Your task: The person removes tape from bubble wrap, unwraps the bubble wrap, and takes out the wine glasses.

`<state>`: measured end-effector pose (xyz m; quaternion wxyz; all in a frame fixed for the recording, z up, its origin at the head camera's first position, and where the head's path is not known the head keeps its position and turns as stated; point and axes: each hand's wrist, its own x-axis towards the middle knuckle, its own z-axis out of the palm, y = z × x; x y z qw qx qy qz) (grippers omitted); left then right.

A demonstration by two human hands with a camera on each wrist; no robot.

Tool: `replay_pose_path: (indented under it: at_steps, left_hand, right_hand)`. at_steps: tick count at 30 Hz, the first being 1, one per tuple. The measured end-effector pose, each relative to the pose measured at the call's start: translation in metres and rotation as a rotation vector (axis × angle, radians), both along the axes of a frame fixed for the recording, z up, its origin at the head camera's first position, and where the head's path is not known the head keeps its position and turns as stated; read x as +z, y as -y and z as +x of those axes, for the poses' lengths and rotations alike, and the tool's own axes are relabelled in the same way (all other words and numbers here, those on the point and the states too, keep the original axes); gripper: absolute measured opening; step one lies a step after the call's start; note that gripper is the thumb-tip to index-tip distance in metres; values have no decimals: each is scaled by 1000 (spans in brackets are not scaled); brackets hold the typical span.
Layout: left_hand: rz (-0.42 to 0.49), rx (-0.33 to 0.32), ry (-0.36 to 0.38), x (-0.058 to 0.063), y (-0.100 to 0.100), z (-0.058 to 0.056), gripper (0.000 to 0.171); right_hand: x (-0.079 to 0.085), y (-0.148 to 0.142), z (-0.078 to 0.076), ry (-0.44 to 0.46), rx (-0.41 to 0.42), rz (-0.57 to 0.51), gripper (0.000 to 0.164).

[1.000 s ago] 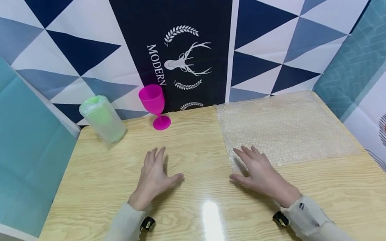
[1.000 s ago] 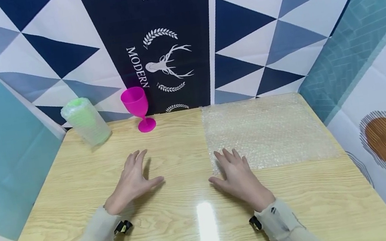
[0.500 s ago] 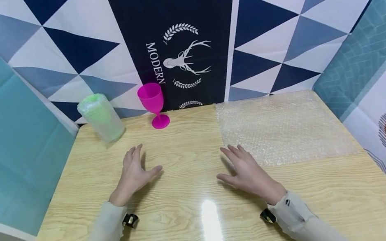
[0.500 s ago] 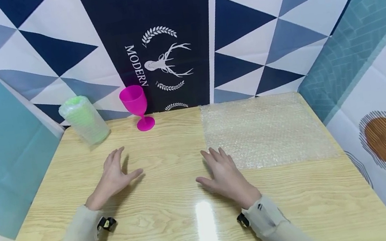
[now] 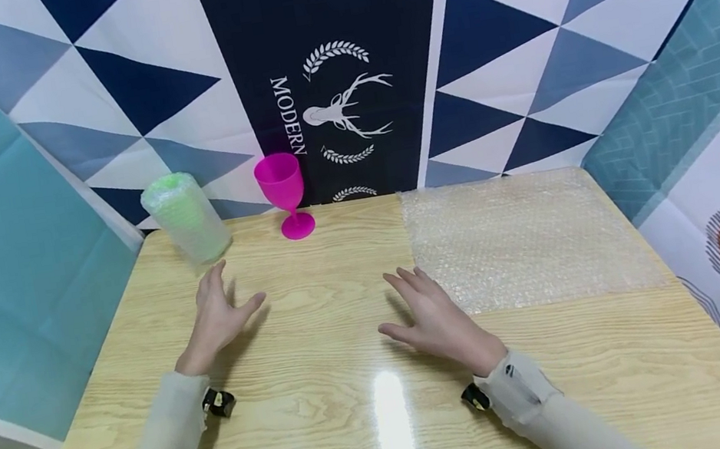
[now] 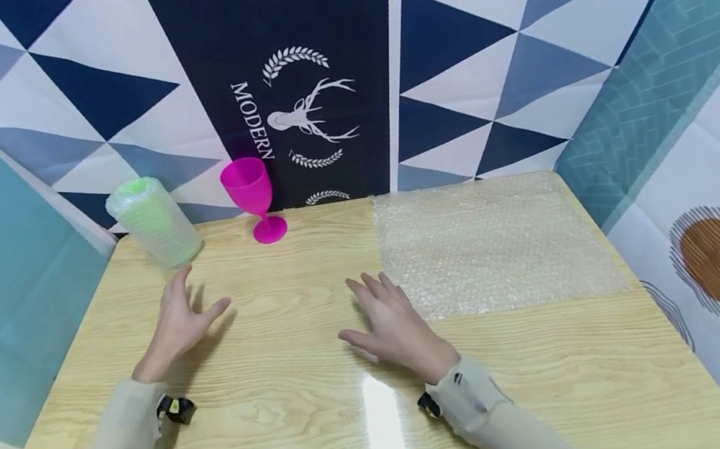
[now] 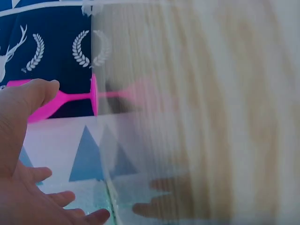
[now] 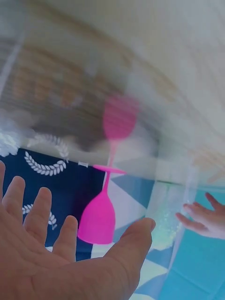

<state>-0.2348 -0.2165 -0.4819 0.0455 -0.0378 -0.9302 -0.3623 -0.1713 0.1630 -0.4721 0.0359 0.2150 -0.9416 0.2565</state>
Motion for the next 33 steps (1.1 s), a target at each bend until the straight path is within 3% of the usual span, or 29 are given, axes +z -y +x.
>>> replay_pose_path:
  at_steps: [6, 15, 24, 33]
  left_hand:
    - [23, 30, -30, 6, 11, -8, 100]
    - [57, 94, -63, 25, 26, -19, 105]
    - [99, 155, -131, 42, 34, -31, 106]
    - [158, 199, -102, 49, 37, -46, 109]
  right_hand:
    - [4, 10, -2, 1, 8, -29, 87]
    - [6, 13, -4, 25, -3, -28, 88]
    - [21, 24, -9, -31, 37, -14, 90]
    - [30, 36, -6, 3, 51, -51, 93]
